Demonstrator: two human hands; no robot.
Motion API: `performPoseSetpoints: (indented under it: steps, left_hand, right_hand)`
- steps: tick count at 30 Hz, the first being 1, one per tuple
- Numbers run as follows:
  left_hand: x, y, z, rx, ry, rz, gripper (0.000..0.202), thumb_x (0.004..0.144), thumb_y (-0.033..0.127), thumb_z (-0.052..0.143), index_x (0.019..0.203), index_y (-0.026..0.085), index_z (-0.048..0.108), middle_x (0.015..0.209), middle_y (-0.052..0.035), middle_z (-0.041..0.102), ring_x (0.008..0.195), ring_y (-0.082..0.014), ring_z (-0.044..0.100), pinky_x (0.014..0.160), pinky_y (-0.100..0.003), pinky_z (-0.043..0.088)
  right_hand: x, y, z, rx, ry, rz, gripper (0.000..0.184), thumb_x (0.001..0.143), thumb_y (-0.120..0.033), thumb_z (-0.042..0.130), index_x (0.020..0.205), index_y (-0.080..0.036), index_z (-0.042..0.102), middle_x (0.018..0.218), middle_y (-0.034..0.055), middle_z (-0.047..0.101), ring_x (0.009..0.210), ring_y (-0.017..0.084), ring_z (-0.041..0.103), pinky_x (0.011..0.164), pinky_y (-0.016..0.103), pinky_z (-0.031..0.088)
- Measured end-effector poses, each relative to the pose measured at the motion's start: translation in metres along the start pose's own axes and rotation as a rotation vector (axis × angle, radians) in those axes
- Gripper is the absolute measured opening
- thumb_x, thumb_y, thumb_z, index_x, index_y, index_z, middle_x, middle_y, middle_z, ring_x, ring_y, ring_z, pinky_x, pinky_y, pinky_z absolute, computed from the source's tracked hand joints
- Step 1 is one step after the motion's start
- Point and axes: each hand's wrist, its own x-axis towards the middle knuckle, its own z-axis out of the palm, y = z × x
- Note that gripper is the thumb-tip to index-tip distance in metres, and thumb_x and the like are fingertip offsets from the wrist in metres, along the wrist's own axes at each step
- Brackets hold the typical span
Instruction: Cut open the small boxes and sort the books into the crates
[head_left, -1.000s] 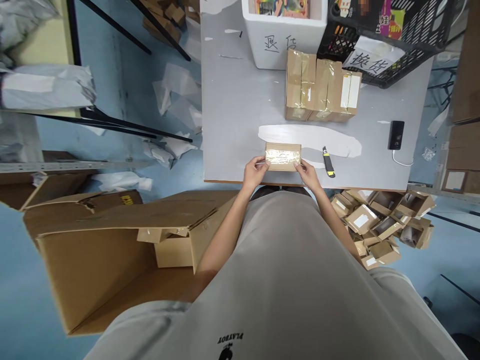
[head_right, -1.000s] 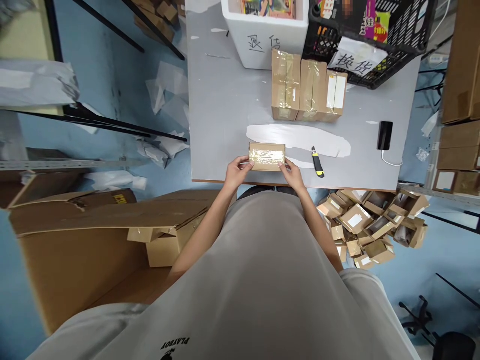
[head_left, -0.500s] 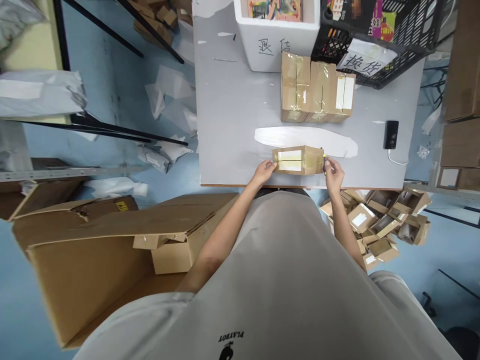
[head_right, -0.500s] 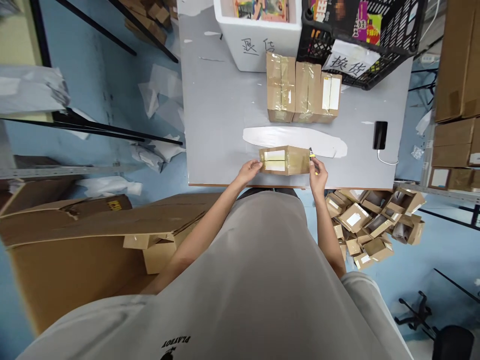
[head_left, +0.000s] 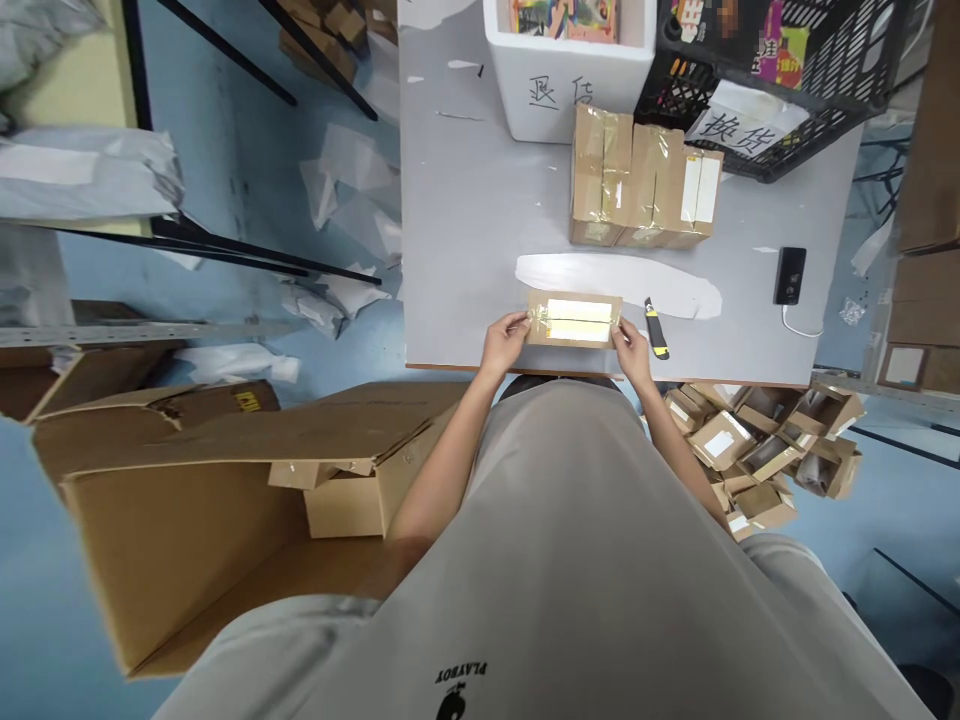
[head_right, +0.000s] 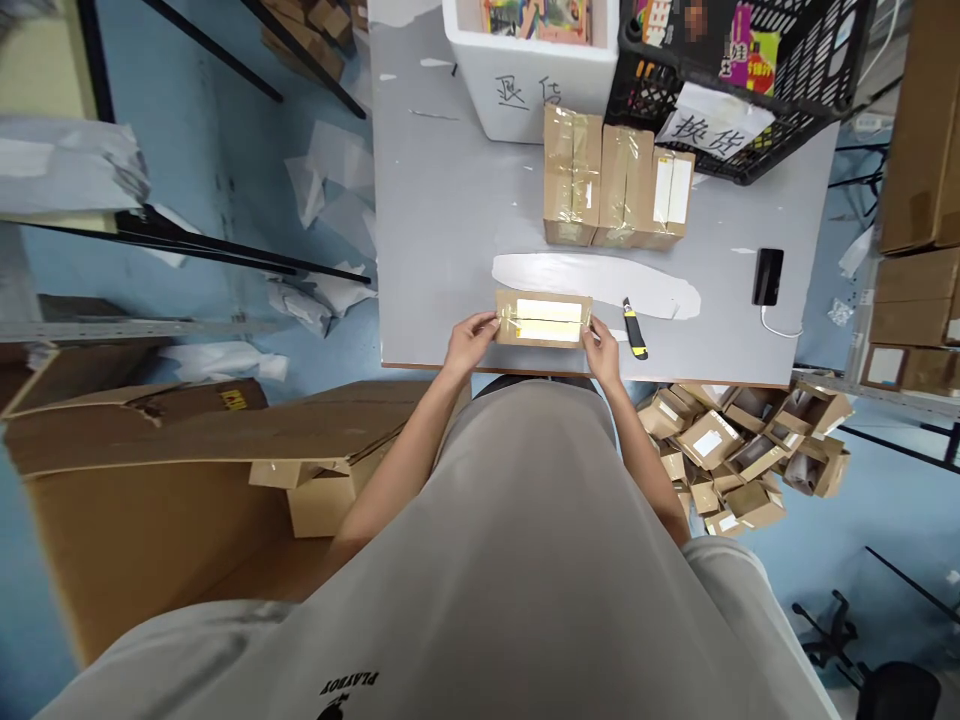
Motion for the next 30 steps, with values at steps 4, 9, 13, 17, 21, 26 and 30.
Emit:
performPoseSetpoints:
  steps: [4, 9, 13, 17, 21, 26, 30]
  left_hand:
    - [-0.007, 0.000, -0.027, 0.026, 0.117, -0.079, 0.035, 0.093, 0.034, 0.081, 0.124, 0.017, 0.085, 0.136, -0.0148, 0.084, 0.130, -0.0357, 0.078, 0.121, -0.052, 0.060]
    - [-0.014, 0.011, -0.025, 0.066, 0.152, -0.117, 0.036, 0.095, 0.023, 0.075, 0.128, 0.012, 0.082, 0.139, -0.0177, 0.083, 0.132, -0.0350, 0.078, 0.122, -0.049, 0.060]
    - [-0.032, 0.039, -0.018, 0.176, 0.037, -0.048, 0.038, 0.101, 0.032, 0.073, 0.135, 0.016, 0.081, 0.142, -0.0139, 0.083, 0.131, -0.0334, 0.079, 0.120, -0.048, 0.061]
    - [-0.060, 0.082, -0.002, 0.268, -0.214, 0.070, 0.048, 0.107, 0.045, 0.068, 0.146, 0.019, 0.077, 0.145, -0.0130, 0.082, 0.137, -0.0340, 0.077, 0.122, -0.048, 0.060]
    - [-0.079, 0.118, 0.033, 0.309, -0.531, 0.190, 0.055, 0.109, 0.050, 0.064, 0.157, 0.023, 0.072, 0.172, -0.0114, 0.063, 0.162, -0.0360, 0.058, 0.129, -0.049, 0.054]
    - [-0.090, 0.131, 0.065, 0.469, -0.758, 0.316, 0.058, 0.111, 0.043, 0.059, 0.166, 0.026, 0.063, 0.184, -0.0072, 0.047, 0.175, -0.0325, 0.039, 0.142, -0.047, 0.036]
    - [-0.092, 0.124, 0.068, 0.517, -0.812, 0.350, 0.062, 0.111, 0.041, 0.058, 0.171, 0.026, 0.056, 0.190, -0.0077, 0.035, 0.178, -0.0302, 0.033, 0.144, -0.047, 0.033]
  right_hand:
    - [0.019, 0.002, 0.031, -0.034, -0.156, 0.031, 0.080, 0.097, -0.086, 0.062, 0.139, -0.022, 0.083, 0.152, 0.0139, 0.079, 0.145, 0.038, 0.071, 0.130, 0.054, 0.053]
    - [0.033, 0.010, 0.038, -0.050, -0.194, 0.021, 0.083, 0.098, -0.086, 0.060, 0.145, -0.021, 0.081, 0.152, 0.0141, 0.079, 0.140, 0.035, 0.074, 0.127, 0.049, 0.055]
    - [0.031, 0.027, 0.017, -0.016, -0.140, -0.004, 0.079, 0.100, -0.081, 0.060, 0.142, -0.017, 0.081, 0.150, 0.0171, 0.079, 0.140, 0.036, 0.073, 0.125, 0.051, 0.056]
    - [0.030, 0.052, -0.004, -0.046, 0.116, 0.065, 0.069, 0.099, -0.071, 0.065, 0.132, -0.013, 0.083, 0.139, 0.0223, 0.083, 0.133, 0.036, 0.075, 0.122, 0.051, 0.057]
    - [0.031, 0.069, -0.015, -0.080, 0.240, 0.127, 0.061, 0.100, -0.063, 0.061, 0.128, -0.012, 0.082, 0.132, 0.0213, 0.084, 0.126, 0.034, 0.076, 0.117, 0.050, 0.059]
    - [0.027, 0.075, -0.020, -0.116, 0.151, 0.143, 0.055, 0.103, -0.056, 0.050, 0.125, -0.017, 0.083, 0.125, 0.0134, 0.086, 0.121, 0.029, 0.074, 0.114, 0.046, 0.058]
    - [0.022, 0.075, -0.020, -0.097, 0.154, 0.173, 0.053, 0.102, -0.052, 0.050, 0.126, -0.017, 0.083, 0.126, 0.0123, 0.085, 0.121, 0.027, 0.073, 0.113, 0.045, 0.059]
